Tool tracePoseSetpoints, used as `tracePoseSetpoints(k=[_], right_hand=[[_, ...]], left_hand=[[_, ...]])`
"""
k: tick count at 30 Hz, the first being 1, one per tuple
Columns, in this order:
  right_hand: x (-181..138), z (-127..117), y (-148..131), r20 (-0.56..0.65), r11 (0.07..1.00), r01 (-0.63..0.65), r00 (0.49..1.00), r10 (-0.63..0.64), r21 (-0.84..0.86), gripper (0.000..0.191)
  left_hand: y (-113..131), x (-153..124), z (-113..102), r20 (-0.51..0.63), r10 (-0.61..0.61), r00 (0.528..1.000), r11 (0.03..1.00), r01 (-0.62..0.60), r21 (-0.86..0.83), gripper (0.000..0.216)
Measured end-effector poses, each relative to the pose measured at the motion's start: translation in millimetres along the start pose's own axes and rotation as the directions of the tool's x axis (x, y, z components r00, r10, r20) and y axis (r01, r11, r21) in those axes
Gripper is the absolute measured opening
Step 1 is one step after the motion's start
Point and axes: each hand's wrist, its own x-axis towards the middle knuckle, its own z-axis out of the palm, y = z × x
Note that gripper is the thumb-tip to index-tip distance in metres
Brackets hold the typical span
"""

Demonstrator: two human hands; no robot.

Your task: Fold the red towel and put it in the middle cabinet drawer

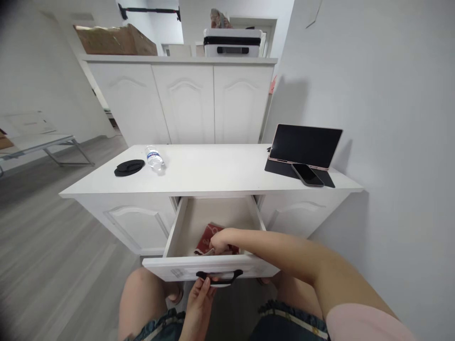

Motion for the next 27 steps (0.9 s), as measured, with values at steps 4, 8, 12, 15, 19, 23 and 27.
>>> tracePoseSetpoints(k=[4, 8, 12, 15, 19, 23, 27], right_hand=[[7, -8, -17, -0.102, 0.997, 0.044, 0.994, -0.049, -0.056, 0.032], [14, -13, -30, -0.163, 0.994, 0.060, 0.984, -0.074, -0.089, 0.033], [17, -15, -34, -0.200, 0.994, 0.062, 0.977, -0.080, -0.094, 0.036], [17, -14, -32, -0.226, 0.995, 0.071, 0.970, -0.087, -0.076, 0.035], [19, -14, -22, -0.259, 0.998, 0.051, 0.964, -0.056, -0.026, 0.027], [23, -20, -5, -0.303, 0.999, -0.005, 0.953, 0.015, 0.033, 0.025], [20, -27, 14, -0.325, 0.995, -0.061, 0.942, 0.084, 0.079, 0.024]], left_hand=[[0, -1, 1, 0.012, 0.002, 1.000, 1.000, -0.002, -0.005, 0.020], [-1, 2, -2, -0.003, -0.007, 1.000, 1.000, 0.007, 0.001, 0.025], [-4, 6, -6, -0.037, -0.035, 0.999, 0.999, 0.035, -0.004, 0.031], [-6, 6, -4, -0.060, -0.008, 0.998, 1.000, 0.007, -0.004, 0.033], [-6, 3, 2, -0.086, 0.017, 0.996, 1.000, -0.017, 0.003, 0.033], [-4, 2, 3, -0.076, 0.003, 0.997, 1.000, -0.002, 0.020, 0.035], [-5, 2, 0, -0.091, -0.010, 0.996, 1.000, 0.011, 0.012, 0.035]])
